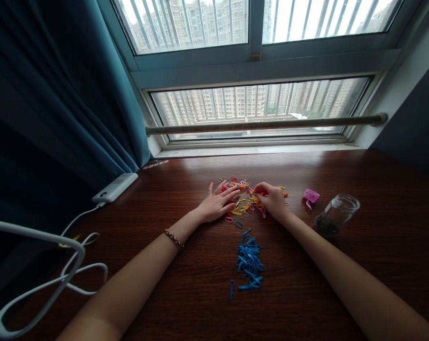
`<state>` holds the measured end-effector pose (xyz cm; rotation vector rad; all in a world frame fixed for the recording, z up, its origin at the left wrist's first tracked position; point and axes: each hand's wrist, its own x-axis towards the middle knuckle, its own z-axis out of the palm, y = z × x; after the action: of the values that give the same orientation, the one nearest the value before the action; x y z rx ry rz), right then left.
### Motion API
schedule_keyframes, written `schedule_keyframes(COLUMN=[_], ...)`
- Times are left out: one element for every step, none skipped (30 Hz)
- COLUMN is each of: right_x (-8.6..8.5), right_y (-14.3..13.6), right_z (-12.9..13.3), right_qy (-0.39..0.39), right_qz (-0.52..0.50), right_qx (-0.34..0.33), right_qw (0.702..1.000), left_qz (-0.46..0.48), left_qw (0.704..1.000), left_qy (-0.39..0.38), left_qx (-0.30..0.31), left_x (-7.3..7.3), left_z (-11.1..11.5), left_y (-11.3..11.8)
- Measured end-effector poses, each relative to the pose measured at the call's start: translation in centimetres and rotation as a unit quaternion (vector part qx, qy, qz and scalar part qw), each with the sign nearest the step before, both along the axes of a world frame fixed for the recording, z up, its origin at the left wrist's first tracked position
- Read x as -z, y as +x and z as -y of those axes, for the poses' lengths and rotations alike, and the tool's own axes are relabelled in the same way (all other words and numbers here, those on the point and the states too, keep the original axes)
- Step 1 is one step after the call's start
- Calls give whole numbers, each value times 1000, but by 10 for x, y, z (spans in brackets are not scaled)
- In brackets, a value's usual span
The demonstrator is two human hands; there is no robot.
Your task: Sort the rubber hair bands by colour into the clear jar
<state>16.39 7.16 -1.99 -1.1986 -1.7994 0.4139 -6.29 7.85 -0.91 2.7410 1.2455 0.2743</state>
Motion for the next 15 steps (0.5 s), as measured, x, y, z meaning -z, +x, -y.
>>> schedule_keyframes(right_x=[0,-1,-2,-3,-4,-4,-5,-6,-6,-6,-5,-4,-3,-2,-2], right_y=[-1,-1,-2,-2,-3,-3,-3,-3,-3,-3,-3,-3,-2,-2,-1], right_z=[0,1,1,2,2,3,3,4,4,4,4,4,3,3,2], right_qy=[-3,-6,-9,-10,-9,-6,-1,2,6,8,11,16,23,31,41], right_qz=[-1,-1,-1,3,10,19,28,37,44,49,53,54,54,52,48], right_qx=[-11,-22,-31,-38,-42,-44,-45,-46,-46,-45,-43,-37,-29,-18,-4], right_qw=[1000,1000,999,999,999,999,999,998,998,998,998,998,998,998,998], left_qz=[-4,-5,-5,-4,-3,-2,-1,0,-1,-2,-4,-6,-8,-9,-11], left_qw=[1000,1000,1000,1000,1000,1000,1000,1000,999,999,999,999,999,999,999], left_qy=[0,1,3,6,10,13,16,19,22,24,26,27,28,29,28], left_qx=[1,0,-3,-7,-11,-16,-21,-24,-28,-30,-32,-33,-34,-34,-34], left_x=[1,1,2,3,4,4,5,6,6,6,6,6,6,6,6], left_z=[-1,-2,-2,-3,-3,-3,-3,-3,-2,-2,-2,-2,-2,-2,-2], left_y=[-1,-1,-2,-2,-2,-3,-3,-3,-3,-3,-3,-3,-3,-3,-3])
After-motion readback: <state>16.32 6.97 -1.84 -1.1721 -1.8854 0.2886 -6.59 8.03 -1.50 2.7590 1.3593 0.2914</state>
